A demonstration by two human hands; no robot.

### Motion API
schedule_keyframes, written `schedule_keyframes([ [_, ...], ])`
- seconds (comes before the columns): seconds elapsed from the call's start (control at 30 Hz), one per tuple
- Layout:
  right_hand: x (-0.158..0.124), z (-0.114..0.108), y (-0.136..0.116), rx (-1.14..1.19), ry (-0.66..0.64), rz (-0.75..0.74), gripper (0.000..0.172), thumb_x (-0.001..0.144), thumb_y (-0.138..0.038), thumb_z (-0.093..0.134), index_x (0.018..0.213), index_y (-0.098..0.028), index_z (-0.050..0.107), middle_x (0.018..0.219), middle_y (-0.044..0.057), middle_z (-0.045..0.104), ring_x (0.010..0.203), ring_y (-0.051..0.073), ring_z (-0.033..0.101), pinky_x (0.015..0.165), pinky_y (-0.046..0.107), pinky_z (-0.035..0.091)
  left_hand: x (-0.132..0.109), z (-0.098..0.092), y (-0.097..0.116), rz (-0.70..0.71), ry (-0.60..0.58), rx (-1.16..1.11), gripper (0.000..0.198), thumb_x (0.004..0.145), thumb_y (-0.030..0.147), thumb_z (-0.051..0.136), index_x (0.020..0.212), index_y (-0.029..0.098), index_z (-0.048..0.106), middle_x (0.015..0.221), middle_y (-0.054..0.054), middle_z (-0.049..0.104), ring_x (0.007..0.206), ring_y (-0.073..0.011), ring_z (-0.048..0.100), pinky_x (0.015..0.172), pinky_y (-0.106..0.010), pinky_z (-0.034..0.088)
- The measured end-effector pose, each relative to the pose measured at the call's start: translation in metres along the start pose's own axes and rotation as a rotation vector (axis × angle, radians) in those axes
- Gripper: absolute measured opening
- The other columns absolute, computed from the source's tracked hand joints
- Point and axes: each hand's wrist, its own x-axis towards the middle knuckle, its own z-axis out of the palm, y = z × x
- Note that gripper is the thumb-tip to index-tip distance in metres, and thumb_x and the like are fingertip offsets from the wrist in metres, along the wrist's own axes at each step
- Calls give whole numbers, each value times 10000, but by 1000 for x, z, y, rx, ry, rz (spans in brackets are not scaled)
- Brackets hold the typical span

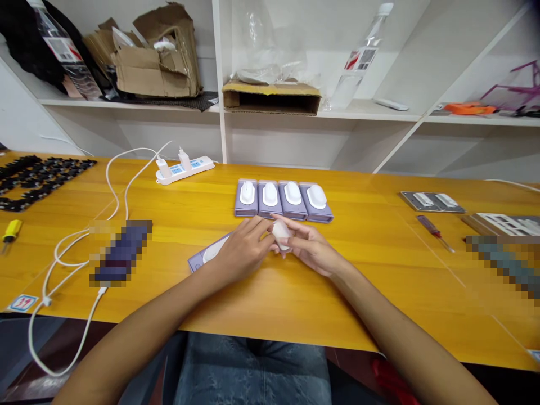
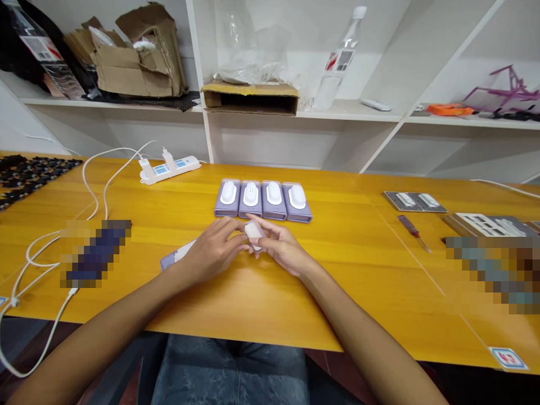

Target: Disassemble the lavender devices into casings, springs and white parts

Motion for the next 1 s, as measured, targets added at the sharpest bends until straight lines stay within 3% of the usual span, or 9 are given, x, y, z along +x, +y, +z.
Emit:
schedule_keyframes([
  [0.17,7,-19,1,-235,225,-102,568,877,-311,830,1429,-237,721,1058,52,770,740,178,650,639,325,513,1,-3,1,11,-6,67,234,1141,230,513,1008,148,687,1142,-143,718,1044,-270,615,847,-397,493],
  [0.27,9,-31,3,-742,350,-277,583,892,-300,772,1469,-256,701,1235,96,777,1007,282,709,895,459,596,2,-6,0,-3,-8,90,227,1137,226,515,1013,154,691,1140,-142,722,1030,-272,615,841,-405,488],
  [0.33,7,-34,4,-1091,340,-376,619,913,-288,725,1528,-257,662,1363,133,728,1213,353,682,1087,550,548,3,-9,-2,-11,14,114,225,1134,232,524,1007,156,693,1127,-138,725,1015,-272,618,836,-406,483],
  [0.43,4,-31,5,-1379,227,-375,611,983,-304,636,1591,-243,603,1300,159,684,1266,385,650,1140,583,520,3,-14,-8,-29,51,149,231,1133,247,536,991,159,695,1086,-128,725,981,-268,619,810,-404,468],
  [0.57,0,-26,5,-1471,97,-312,558,1048,-344,582,1599,-250,588,1217,154,647,1251,382,623,1119,573,531,3,-21,-18,-104,49,176,247,1137,261,529,981,166,695,1049,-114,716,943,-257,615,780,-396,451],
  [0.77,-3,-26,0,-1468,-33,-285,643,1033,-467,675,1640,-293,553,1356,158,620,1322,394,588,1171,607,501,-1,-23,-29,-250,-53,79,243,1137,306,534,1053,156,705,1130,-128,717,1050,-275,652,899,-401,520],
  [0.83,-3,-27,-1,-1444,-39,-286,698,1016,-478,704,1669,-321,515,1368,152,625,1324,397,595,1173,622,502,-4,-22,-29,-344,-134,18,300,1131,407,556,1168,146,700,1196,-148,717,1104,-298,668,945,-421,537],
  [0.9,-3,-27,-2,-1427,-23,-283,723,1017,-488,701,1687,-318,489,1344,152,635,1296,395,616,1161,622,515,-9,-21,-29,-451,-258,-8,476,1121,559,522,1234,127,687,1191,-178,732,1091,-332,691,937,-451,546],
  [1.0,-3,-25,-2,-1425,-2,-283,676,1032,-494,675,1660,-292,525,1307,153,646,1266,387,640,1156,610,525,-18,-23,-32,-548,-470,-59,660,1103,693,420,1268,111,684,1150,-212,763,1059,-374,726,891,-466,552],
])
